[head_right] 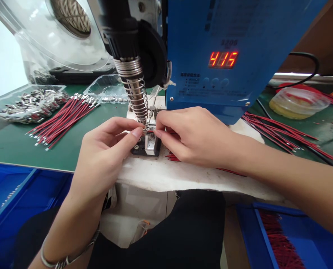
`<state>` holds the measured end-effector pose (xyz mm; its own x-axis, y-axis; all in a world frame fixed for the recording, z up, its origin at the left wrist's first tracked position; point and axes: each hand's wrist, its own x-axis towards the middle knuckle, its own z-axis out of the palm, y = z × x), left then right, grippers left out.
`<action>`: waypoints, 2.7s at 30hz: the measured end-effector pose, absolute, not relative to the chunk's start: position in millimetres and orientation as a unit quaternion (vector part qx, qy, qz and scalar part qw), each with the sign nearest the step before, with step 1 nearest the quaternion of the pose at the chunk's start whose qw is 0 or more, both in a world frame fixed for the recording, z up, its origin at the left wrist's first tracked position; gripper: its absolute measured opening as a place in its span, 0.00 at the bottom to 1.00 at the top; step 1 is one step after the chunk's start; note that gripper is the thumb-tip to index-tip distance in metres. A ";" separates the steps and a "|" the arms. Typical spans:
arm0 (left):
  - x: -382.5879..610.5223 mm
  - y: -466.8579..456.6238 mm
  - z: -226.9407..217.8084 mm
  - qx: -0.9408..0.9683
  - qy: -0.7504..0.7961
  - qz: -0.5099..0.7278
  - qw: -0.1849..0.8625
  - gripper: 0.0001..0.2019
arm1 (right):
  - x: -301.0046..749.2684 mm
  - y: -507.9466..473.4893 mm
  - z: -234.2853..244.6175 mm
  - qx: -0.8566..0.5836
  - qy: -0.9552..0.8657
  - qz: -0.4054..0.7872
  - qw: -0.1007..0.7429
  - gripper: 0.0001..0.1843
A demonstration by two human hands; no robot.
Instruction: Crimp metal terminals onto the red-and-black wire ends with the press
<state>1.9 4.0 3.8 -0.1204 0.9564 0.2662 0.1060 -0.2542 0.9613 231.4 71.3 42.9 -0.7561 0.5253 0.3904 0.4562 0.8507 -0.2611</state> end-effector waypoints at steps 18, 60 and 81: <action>1.9 4.3 3.2 0.560 0.490 0.572 0.344 0.05 | 230.2 70.8 42.5 -0.266 -0.935 0.060 0.226 0.13; 3.6 6.1 3.4 0.564 0.476 0.573 0.358 0.03 | 233.3 69.8 41.8 -0.235 -0.937 0.042 0.255 0.13; 4.3 4.7 5.1 0.573 0.489 0.557 0.348 0.04 | 231.6 69.9 39.1 -0.243 -0.935 0.021 0.259 0.15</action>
